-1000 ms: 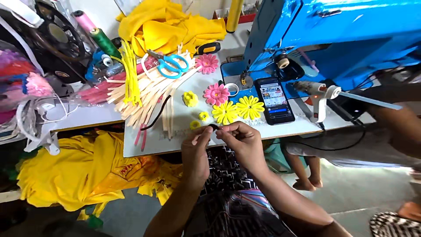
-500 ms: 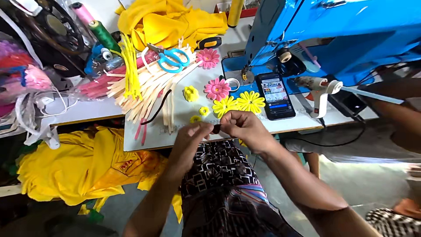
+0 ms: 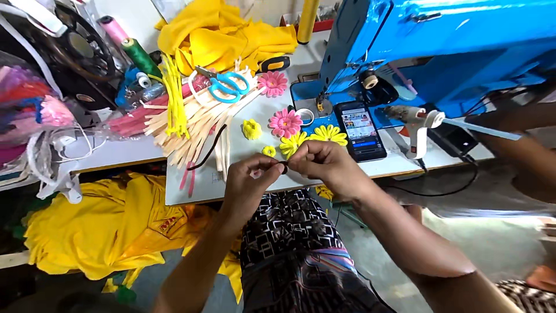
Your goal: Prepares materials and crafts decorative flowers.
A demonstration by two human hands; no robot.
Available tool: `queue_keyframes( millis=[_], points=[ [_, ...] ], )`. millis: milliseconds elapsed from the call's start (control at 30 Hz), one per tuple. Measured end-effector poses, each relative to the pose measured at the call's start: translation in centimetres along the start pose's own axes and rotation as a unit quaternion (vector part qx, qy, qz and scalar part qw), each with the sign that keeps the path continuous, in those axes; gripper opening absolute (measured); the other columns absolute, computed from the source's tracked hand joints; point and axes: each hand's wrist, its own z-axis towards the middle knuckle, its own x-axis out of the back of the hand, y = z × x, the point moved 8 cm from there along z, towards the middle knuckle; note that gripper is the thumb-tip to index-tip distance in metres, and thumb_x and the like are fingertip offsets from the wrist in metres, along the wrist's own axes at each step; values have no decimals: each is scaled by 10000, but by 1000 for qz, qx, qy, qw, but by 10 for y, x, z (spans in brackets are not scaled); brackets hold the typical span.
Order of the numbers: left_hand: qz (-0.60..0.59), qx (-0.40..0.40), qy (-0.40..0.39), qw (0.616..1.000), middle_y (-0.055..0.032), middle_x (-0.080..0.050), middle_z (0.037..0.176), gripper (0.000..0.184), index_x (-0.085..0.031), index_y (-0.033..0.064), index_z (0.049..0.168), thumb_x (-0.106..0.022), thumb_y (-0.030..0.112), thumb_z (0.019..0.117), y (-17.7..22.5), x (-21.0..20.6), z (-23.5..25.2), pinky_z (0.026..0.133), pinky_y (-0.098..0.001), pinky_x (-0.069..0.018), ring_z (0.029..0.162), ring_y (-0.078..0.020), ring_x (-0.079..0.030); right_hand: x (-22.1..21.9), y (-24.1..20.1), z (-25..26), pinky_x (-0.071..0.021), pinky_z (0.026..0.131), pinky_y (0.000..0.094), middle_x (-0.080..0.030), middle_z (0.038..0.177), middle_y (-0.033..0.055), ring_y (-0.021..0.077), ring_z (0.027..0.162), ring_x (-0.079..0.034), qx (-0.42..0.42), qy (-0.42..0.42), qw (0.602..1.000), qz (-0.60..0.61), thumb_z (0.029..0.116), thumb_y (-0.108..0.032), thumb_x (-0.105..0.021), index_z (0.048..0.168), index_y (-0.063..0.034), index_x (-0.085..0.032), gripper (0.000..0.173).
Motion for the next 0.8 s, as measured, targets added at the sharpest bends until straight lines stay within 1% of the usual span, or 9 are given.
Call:
queue_keyframes(
  millis=[100, 200, 300, 367, 467, 533, 600, 667, 800],
  points=[
    [-97, -3, 112, 989, 48, -710, 911, 94, -750, 110, 905, -680, 50, 925, -8, -5, -6, 815, -267, -570, 872, -54, -665, -6, 16, -4, -476, 604, 165, -655, 733, -56, 1, 630, -564, -5, 89, 992, 92, 936, -53, -649, 885, -125, -707, 105],
    [-124, -10, 213, 969, 36, -702, 906, 108, -758, 93, 891, -675, 32, 922, -16, -13, -14, 796, -245, -556, 867, -56, -655, -12, 27, -8, -474, 610, 176, -636, 696, -58, 6, 619, -561, 1, 164, 980, 111, 929, -59, -665, 862, -124, -699, 99],
    [-137, -10, 253, 958, 25, -707, 890, 114, -764, 77, 915, -662, 29, 931, -23, -18, -22, 793, -246, -558, 848, -63, -661, -16, 27, -11, -469, 603, 161, -599, 678, -81, -11, 607, -544, 24, 182, 981, 68, 935, -44, -643, 893, -122, -660, 90],
    [-118, 24, 207, 971, 49, -715, 859, 132, -755, 95, 914, -634, 61, 957, -24, -14, -22, 801, -259, -565, 827, -52, -669, -13, 24, -8, -436, 561, 139, -575, 664, -99, -33, 577, -508, 17, 132, 991, 29, 932, -60, -642, 894, -130, -648, 79],
    [7, 61, 35, 997, 59, -694, 854, 155, -731, 95, 913, -606, 150, 987, -18, 2, -11, 812, -282, -554, 830, -44, -652, -10, 15, -1, -432, 524, 151, -596, 666, -79, -23, 566, -518, -14, -24, 999, -42, 919, -102, -656, 877, -104, -667, 43],
    [87, 60, -94, 990, 34, -707, 871, 111, -738, 77, 904, -657, 143, 941, -7, 4, -5, 792, -281, -549, 841, -56, -656, -14, 7, 1, -467, 546, 170, -615, 688, -57, -5, 597, -552, -14, -124, 988, -88, 899, -94, -670, 862, -78, -682, 42],
    [132, 47, -196, 970, 21, -709, 848, 63, -739, 70, 867, -701, 114, 891, 0, -3, -1, 752, -271, -552, 811, -65, -658, -20, 4, 2, -449, 530, 179, -621, 685, -35, 7, 590, -546, -9, -191, 973, -129, 880, -88, -685, 833, -60, -693, 55],
    [156, 55, -253, 953, 11, -718, 842, 30, -743, 67, 846, -734, 82, 871, 2, -9, 1, 736, -260, -564, 798, -67, -672, -26, 3, 3, -434, 518, 186, -622, 679, -20, 10, 577, -534, -13, -237, 957, -166, 895, -76, -695, 849, -40, -709, 61],
    [178, 98, -307, 930, 26, -731, 854, 28, -747, 83, 855, -774, 86, 861, -5, -15, 1, 756, -251, -572, 823, -50, -684, -32, 3, 3, -460, 556, 223, -645, 714, 3, 35, 610, -559, -30, -287, 936, -203, 928, -70, -694, 878, -24, -727, 76]
  ],
)
